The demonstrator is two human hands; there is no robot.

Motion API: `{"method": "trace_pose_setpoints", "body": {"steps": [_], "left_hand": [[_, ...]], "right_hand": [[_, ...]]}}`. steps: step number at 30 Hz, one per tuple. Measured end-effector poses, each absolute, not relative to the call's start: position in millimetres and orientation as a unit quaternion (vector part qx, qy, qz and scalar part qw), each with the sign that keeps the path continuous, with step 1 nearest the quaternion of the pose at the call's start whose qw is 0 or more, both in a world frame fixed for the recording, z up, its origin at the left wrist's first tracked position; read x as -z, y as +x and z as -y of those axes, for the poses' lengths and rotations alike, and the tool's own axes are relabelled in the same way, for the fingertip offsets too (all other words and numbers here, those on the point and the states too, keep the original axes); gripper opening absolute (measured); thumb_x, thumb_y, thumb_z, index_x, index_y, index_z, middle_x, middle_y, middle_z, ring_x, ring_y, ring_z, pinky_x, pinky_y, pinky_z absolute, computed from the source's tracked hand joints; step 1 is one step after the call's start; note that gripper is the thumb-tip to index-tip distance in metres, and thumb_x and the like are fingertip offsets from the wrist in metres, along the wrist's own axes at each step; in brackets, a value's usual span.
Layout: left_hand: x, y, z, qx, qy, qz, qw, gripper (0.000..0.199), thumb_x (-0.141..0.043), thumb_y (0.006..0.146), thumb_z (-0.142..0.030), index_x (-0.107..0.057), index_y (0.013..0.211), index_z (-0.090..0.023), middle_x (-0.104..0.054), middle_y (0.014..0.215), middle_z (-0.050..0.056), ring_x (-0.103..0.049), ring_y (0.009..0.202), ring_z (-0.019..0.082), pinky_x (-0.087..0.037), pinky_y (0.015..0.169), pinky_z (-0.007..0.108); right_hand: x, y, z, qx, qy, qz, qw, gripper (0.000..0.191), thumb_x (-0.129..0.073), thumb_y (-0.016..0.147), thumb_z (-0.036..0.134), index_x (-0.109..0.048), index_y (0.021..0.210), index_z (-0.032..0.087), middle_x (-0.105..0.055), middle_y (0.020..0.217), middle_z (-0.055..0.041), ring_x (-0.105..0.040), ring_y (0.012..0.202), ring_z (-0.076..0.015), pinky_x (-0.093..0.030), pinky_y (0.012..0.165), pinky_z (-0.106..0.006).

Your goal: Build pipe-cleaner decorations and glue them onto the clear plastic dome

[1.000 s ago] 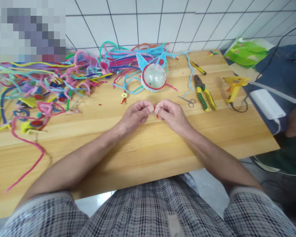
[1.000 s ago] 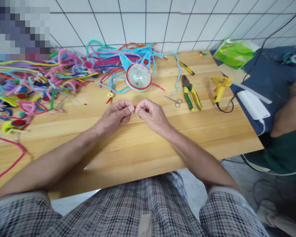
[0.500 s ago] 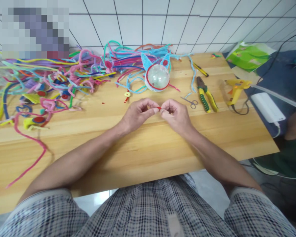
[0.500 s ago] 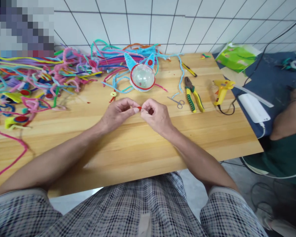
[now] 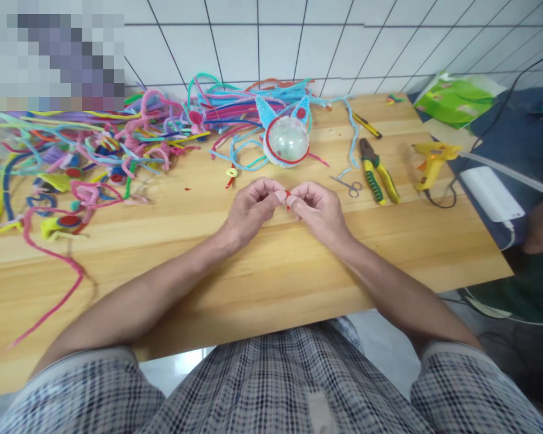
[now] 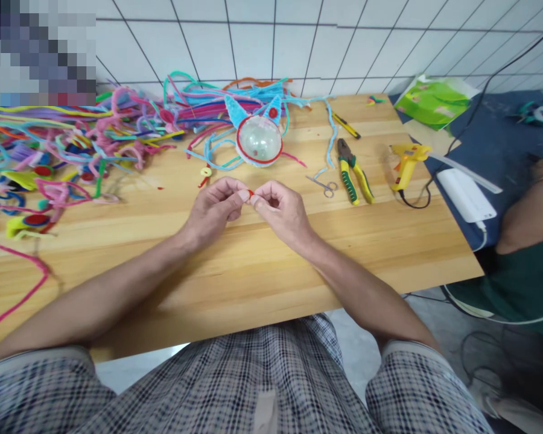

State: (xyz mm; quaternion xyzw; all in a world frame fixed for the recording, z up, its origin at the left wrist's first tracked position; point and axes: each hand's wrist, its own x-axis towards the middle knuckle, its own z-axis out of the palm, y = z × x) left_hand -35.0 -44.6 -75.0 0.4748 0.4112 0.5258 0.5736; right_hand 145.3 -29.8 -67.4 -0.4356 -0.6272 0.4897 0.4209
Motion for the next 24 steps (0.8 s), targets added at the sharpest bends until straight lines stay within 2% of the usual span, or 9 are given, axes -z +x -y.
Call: {"method": "trace_pose_setpoints", "body": {"steps": [5,8,11,13,15,20,24], "left_hand": [[80,-27,48,-0.536,0.429,-0.401,0.606,0.054,-0.099,0.074,-0.064,-0.070,0.091,-0.021,-0.050,0.061,-0.008,-0.037,0.052,0.008,-0.031,0.051,0.024],[80,-33,45,-0.514,0.499,-0.413,0.562,0.049,-0.093,0.081,-0.063,-0.073,0.093,-0.020,-0.060,0.069,-0.004,-0.044,0.059,0.010,-0.034,0.055,0.025],[77,-42,43,-0.485,0.611,-0.422,0.462,0.032,-0.086,0.091,-0.050,-0.076,0.096,-0.019,-0.071,0.084,0.001,-0.050,0.067,0.012,-0.038,0.063,0.027],[75,-46,42,-0.461,0.665,-0.423,0.408,0.020,-0.080,0.096,-0.039,-0.076,0.093,-0.019,-0.071,0.084,0.002,-0.052,0.068,0.012,-0.039,0.066,0.028],[75,-48,42,-0.445,0.687,-0.423,0.390,0.017,-0.075,0.098,-0.034,-0.074,0.091,-0.019,-0.070,0.080,0.001,-0.053,0.069,0.013,-0.039,0.067,0.028],[81,-43,43,-0.491,0.609,-0.415,0.465,0.028,-0.081,0.096,-0.045,-0.072,0.092,-0.019,-0.067,0.080,0.000,-0.055,0.071,0.013,-0.043,0.069,0.027],[85,-35,46,-0.514,0.508,-0.413,0.555,0.042,-0.093,0.085,-0.055,-0.071,0.091,-0.020,-0.059,0.070,-0.004,-0.044,0.060,0.010,-0.036,0.057,0.025]], "right_hand": [[66,144,32,-0.468,-0.444,0.631,0.430,0.038,-0.080,0.089,0.058,-0.063,0.080,0.025,-0.057,0.067,0.0047,-0.048,0.061,-0.0128,-0.039,0.059,-0.030],[66,147,31,-0.436,-0.457,0.651,0.421,0.031,-0.077,0.088,0.049,-0.061,0.077,0.026,-0.058,0.068,0.0035,-0.048,0.063,-0.0138,-0.039,0.061,-0.031],[64,150,31,-0.368,-0.456,0.697,0.414,0.019,-0.073,0.085,0.033,-0.060,0.075,0.026,-0.059,0.068,0.0029,-0.049,0.062,-0.0143,-0.040,0.063,-0.032],[63,152,31,-0.314,-0.445,0.733,0.407,0.015,-0.071,0.081,0.026,-0.059,0.072,0.025,-0.061,0.068,0.0024,-0.050,0.062,-0.0147,-0.041,0.065,-0.033],[62,154,31,-0.280,-0.439,0.755,0.399,0.013,-0.069,0.080,0.023,-0.059,0.071,0.025,-0.062,0.068,0.0019,-0.051,0.064,-0.0154,-0.042,0.067,-0.034],[64,153,32,-0.344,-0.456,0.719,0.394,0.013,-0.069,0.087,0.029,-0.063,0.076,0.025,-0.066,0.069,0.0016,-0.052,0.063,-0.0150,-0.043,0.064,-0.033],[66,148,35,-0.375,-0.457,0.688,0.421,0.017,-0.071,0.090,0.035,-0.065,0.078,0.024,-0.067,0.070,0.0017,-0.052,0.062,-0.0138,-0.043,0.063,-0.032]]}}
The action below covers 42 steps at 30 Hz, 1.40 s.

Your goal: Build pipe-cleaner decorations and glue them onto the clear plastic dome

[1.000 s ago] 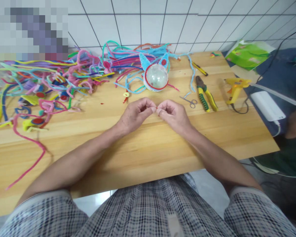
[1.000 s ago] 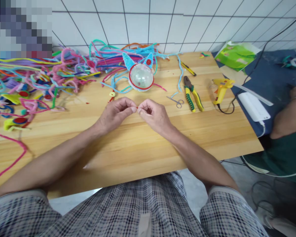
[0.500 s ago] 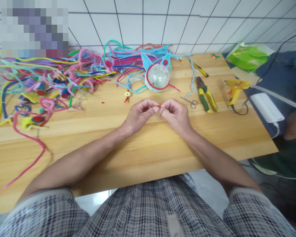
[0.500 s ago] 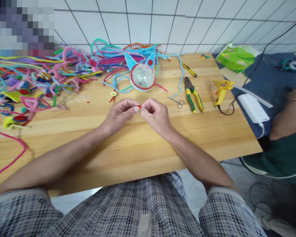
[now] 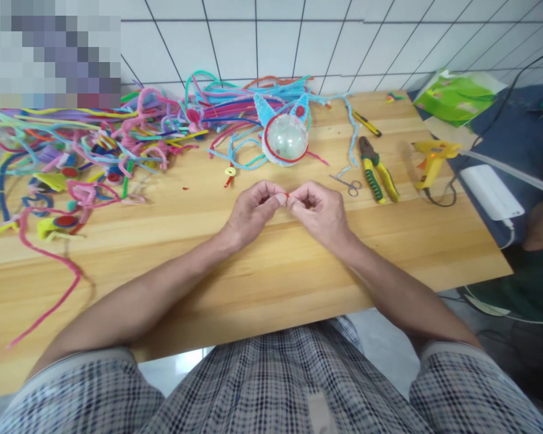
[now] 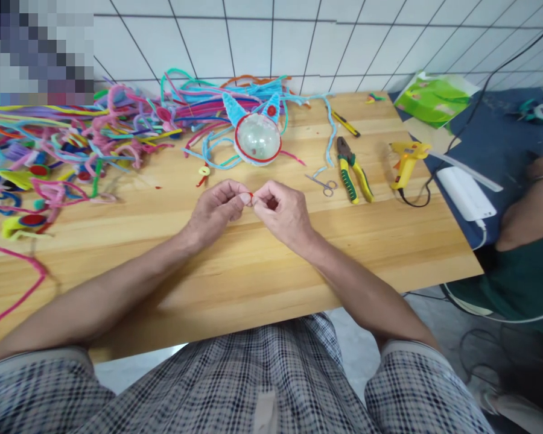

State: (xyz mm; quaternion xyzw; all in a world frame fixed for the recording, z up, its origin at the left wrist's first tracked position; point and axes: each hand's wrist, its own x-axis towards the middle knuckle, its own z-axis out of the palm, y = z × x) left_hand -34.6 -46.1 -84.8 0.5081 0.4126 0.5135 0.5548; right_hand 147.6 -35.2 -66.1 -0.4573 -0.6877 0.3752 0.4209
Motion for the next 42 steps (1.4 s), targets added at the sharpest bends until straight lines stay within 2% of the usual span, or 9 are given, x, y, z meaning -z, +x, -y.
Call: {"method": "trace_pose_setpoints", "body": {"steps": [3,6,10,15,23,30,36,39,42], "left_hand": [[86,-29,48,-0.519,0.442,-0.411,0.605,0.046,-0.096,0.080,-0.057,-0.069,0.091,-0.021,-0.053,0.063,-0.006,-0.040,0.054,0.009,-0.032,0.053,0.024],[84,-31,46,-0.499,0.467,-0.409,0.604,0.042,-0.090,0.085,-0.057,-0.071,0.094,-0.020,-0.056,0.065,-0.005,-0.042,0.055,0.009,-0.034,0.054,0.025],[76,-44,40,-0.459,0.636,-0.414,0.462,0.024,-0.081,0.093,-0.043,-0.076,0.094,-0.019,-0.071,0.082,0.001,-0.053,0.068,0.013,-0.042,0.065,0.027],[69,-52,40,-0.422,0.721,-0.422,0.351,0.011,-0.072,0.096,-0.027,-0.078,0.090,-0.020,-0.072,0.081,0.002,-0.056,0.071,0.015,-0.043,0.069,0.028],[77,-39,46,-0.519,0.572,-0.424,0.472,0.029,-0.086,0.090,-0.047,-0.076,0.089,-0.020,-0.069,0.076,0.001,-0.055,0.069,0.013,-0.045,0.067,0.027],[85,-27,51,-0.540,0.458,-0.417,0.570,0.037,-0.094,0.084,-0.052,-0.077,0.090,-0.020,-0.057,0.064,-0.005,-0.040,0.056,0.009,-0.033,0.054,0.024],[79,-42,43,-0.500,0.641,-0.421,0.402,0.022,-0.083,0.094,-0.041,-0.078,0.098,-0.019,-0.074,0.087,0.001,-0.053,0.066,0.011,-0.042,0.064,0.027],[74,-48,42,-0.467,0.703,-0.417,0.337,0.010,-0.074,0.097,-0.027,-0.077,0.092,-0.019,-0.073,0.081,0.000,-0.054,0.066,0.011,-0.041,0.066,0.027],[74,-49,42,-0.452,0.707,-0.421,0.345,0.011,-0.069,0.098,-0.024,-0.074,0.090,-0.019,-0.072,0.080,0.000,-0.056,0.068,0.012,-0.043,0.068,0.027]], "right_hand": [[66,145,35,-0.385,-0.461,0.673,0.432,0.022,-0.074,0.090,0.040,-0.064,0.078,0.025,-0.066,0.070,0.0019,-0.051,0.063,-0.0138,-0.042,0.063,-0.032],[65,147,33,-0.399,-0.469,0.667,0.419,0.024,-0.076,0.088,0.040,-0.062,0.076,0.025,-0.064,0.069,0.0023,-0.052,0.063,-0.0145,-0.041,0.061,-0.032],[64,153,29,-0.345,-0.456,0.719,0.394,0.014,-0.072,0.083,0.027,-0.060,0.075,0.026,-0.064,0.068,0.0030,-0.052,0.062,-0.0149,-0.042,0.065,-0.033],[65,157,28,-0.227,-0.437,0.790,0.365,0.012,-0.067,0.080,0.019,-0.059,0.075,0.027,-0.065,0.070,0.0012,-0.052,0.064,-0.0167,-0.044,0.071,-0.035],[63,150,35,-0.295,-0.442,0.732,0.426,0.011,-0.065,0.088,0.027,-0.060,0.078,0.026,-0.065,0.070,0.0017,-0.055,0.061,-0.0149,-0.044,0.065,-0.033],[63,146,35,-0.348,-0.460,0.693,0.434,0.019,-0.068,0.089,0.033,-0.058,0.076,0.026,-0.060,0.066,0.0034,-0.048,0.058,-0.0130,-0.039,0.059,-0.031],[67,153,28,-0.224,-0.404,0.767,0.445,0.013,-0.065,0.082,0.019,-0.056,0.074,0.025,-0.057,0.065,0.0053,-0.048,0.056,-0.0118,-0.039,0.059,-0.030],[70,155,27,-0.165,-0.373,0.800,0.441,0.013,-0.064,0.081,0.015,-0.057,0.074,0.024,-0.059,0.066,0.0045,-0.049,0.058,-0.0118,-0.039,0.062,-0.030],[73,155,27,-0.219,-0.389,0.785,0.430,0.012,-0.066,0.083,0.018,-0.060,0.076,0.024,-0.061,0.067,0.0043,-0.050,0.059,-0.0120,-0.040,0.062,-0.030]]}}
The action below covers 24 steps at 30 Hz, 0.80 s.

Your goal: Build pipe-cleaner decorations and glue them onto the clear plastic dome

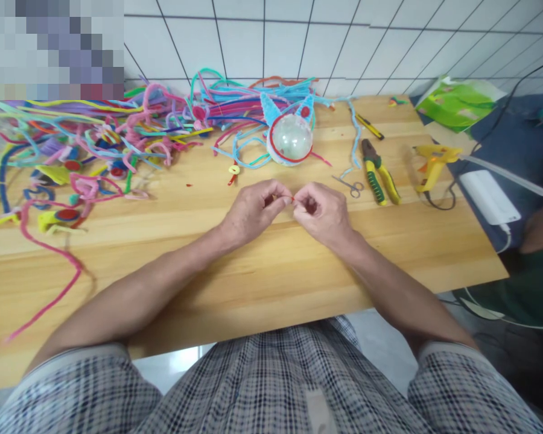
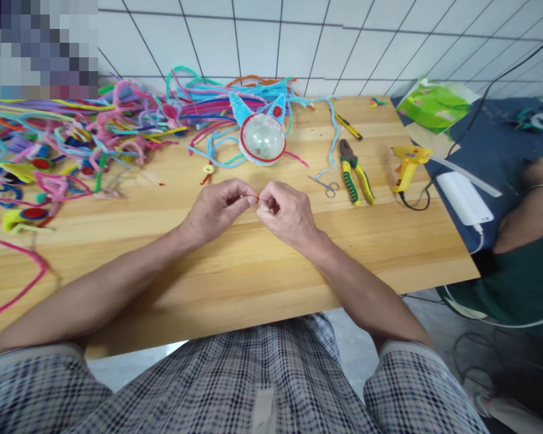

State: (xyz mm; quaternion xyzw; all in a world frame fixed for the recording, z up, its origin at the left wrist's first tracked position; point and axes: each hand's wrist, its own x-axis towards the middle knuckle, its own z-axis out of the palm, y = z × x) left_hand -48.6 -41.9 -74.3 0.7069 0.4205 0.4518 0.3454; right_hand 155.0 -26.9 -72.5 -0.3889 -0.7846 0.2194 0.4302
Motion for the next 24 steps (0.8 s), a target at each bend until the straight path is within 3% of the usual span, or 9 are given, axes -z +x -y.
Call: {"method": "trace_pose_setpoints", "body": {"steps": [4,8,12,15,18,24], "left_hand": [[81,-44,42,-0.498,0.628,-0.421,0.426,0.020,-0.076,0.099,-0.038,-0.071,0.092,-0.020,-0.067,0.078,-0.001,-0.052,0.069,0.012,-0.042,0.065,0.026],[84,-36,44,-0.520,0.509,-0.403,0.555,0.039,-0.088,0.090,-0.054,-0.069,0.089,-0.020,-0.056,0.065,-0.004,-0.042,0.057,0.010,-0.034,0.054,0.024],[82,-27,49,-0.524,0.410,-0.373,0.647,0.046,-0.097,0.080,-0.055,-0.069,0.088,-0.019,-0.061,0.066,-0.003,-0.050,0.058,0.009,-0.041,0.058,0.022],[83,-25,51,-0.530,0.388,-0.357,0.664,0.047,-0.096,0.082,-0.055,-0.068,0.089,-0.019,-0.064,0.072,-0.002,-0.054,0.062,0.009,-0.045,0.061,0.022],[85,-30,47,-0.521,0.466,-0.367,0.613,0.040,-0.089,0.090,-0.054,-0.067,0.094,-0.020,-0.063,0.073,-0.003,-0.053,0.061,0.010,-0.043,0.060,0.023],[79,-50,37,-0.454,0.712,-0.396,0.360,0.018,-0.071,0.104,-0.035,-0.070,0.095,-0.020,-0.072,0.084,0.001,-0.061,0.075,0.014,-0.047,0.073,0.028]], "right_hand": [[73,152,28,-0.381,-0.420,0.705,0.425,0.017,-0.072,0.092,0.034,-0.064,0.080,0.024,-0.062,0.067,0.0043,-0.050,0.059,-0.0120,-0.039,0.057,-0.028],[71,149,29,-0.448,-0.419,0.653,0.444,0.027,-0.079,0.092,0.044,-0.066,0.080,0.024,-0.058,0.062,0.0060,-0.047,0.056,-0.0106,-0.037,0.054,-0.027],[74,142,31,-0.481,-0.424,0.613,0.460,0.032,-0.082,0.090,0.051,-0.068,0.082,0.023,-0.060,0.061,0.0057,-0.050,0.054,-0.0104,-0.039,0.053,-0.026],[76,139,32,-0.472,-0.433,0.603,0.475,0.027,-0.079,0.089,0.046,-0.067,0.082,0.023,-0.061,0.063,0.0052,-0.051,0.055,-0.0106,-0.039,0.052,-0.026],[74,142,31,-0.421,-0.440,0.639,0.471,0.018,-0.074,0.088,0.036,-0.066,0.079,0.024,-0.060,0.064,0.0052,-0.049,0.055,-0.0106,-0.038,0.053,-0.027],[70,153,27,-0.309,-0.425,0.739,0.422,0.016,-0.075,0.087,0.028,-0.062,0.077,0.024,-0.063,0.066,0.0045,-0.051,0.059,-0.0118,-0.041,0.062,-0.030]]}}
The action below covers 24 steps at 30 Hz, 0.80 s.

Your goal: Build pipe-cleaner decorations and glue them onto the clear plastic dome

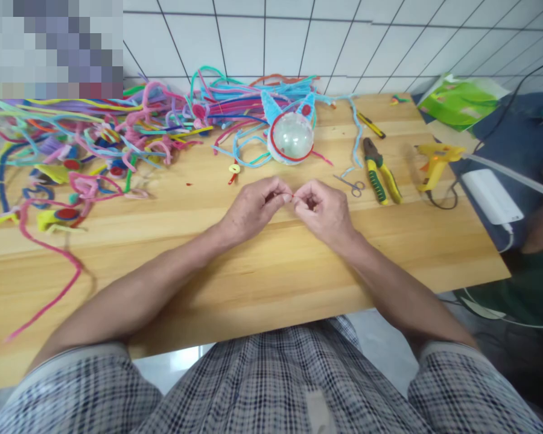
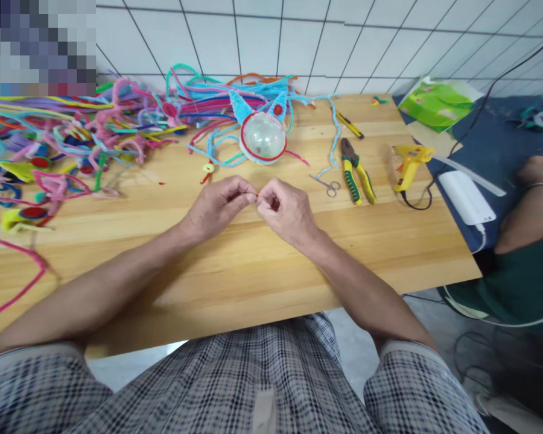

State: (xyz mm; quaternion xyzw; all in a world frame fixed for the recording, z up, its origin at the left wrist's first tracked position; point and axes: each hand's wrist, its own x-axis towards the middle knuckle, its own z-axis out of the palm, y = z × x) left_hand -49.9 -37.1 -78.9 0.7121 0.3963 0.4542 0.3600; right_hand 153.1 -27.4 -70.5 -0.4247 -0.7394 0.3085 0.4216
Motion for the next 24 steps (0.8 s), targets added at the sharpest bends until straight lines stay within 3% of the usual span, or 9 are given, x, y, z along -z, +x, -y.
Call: {"method": "trace_pose_setpoints", "body": {"steps": [4,7,14,24], "left_hand": [[83,-49,40,-0.472,0.706,-0.414,0.326,0.018,-0.067,0.107,-0.035,-0.067,0.096,-0.021,-0.071,0.086,0.001,-0.061,0.076,0.015,-0.049,0.075,0.029],[89,-40,45,-0.508,0.664,-0.422,0.351,0.026,-0.069,0.108,-0.046,-0.066,0.097,-0.022,-0.069,0.087,0.001,-0.060,0.079,0.016,-0.050,0.075,0.029],[91,-23,55,-0.589,0.497,-0.391,0.504,0.045,-0.082,0.099,-0.064,-0.064,0.095,-0.022,-0.059,0.073,-0.004,-0.051,0.063,0.012,-0.047,0.061,0.026],[90,-20,53,-0.599,0.427,-0.379,0.561,0.048,-0.090,0.090,-0.062,-0.063,0.095,-0.023,-0.064,0.072,-0.004,-0.057,0.063,0.011,-0.049,0.062,0.025]], "right_hand": [[75,151,29,-0.373,-0.440,0.702,0.418,0.024,-0.075,0.095,0.043,-0.066,0.083,0.024,-0.065,0.069,0.0038,-0.051,0.060,-0.0124,-0.041,0.059,-0.030],[75,147,32,-0.406,-0.443,0.671,0.435,0.033,-0.079,0.095,0.051,-0.066,0.083,0.024,-0.063,0.067,0.0046,-0.050,0.059,-0.0119,-0.040,0.059,-0.030],[72,132,38,-0.469,-0.433,0.600,0.482,0.039,-0.083,0.092,0.058,-0.066,0.084,0.024,-0.060,0.063,0.0062,-0.050,0.054,-0.0106,-0.039,0.054,-0.028],[78,124,38,-0.495,-0.430,0.580,0.484,0.044,-0.082,0.091,0.065,-0.062,0.088,0.026,-0.064,0.064,0.0060,-0.059,0.056,-0.0123,-0.046,0.057,-0.028]]}}
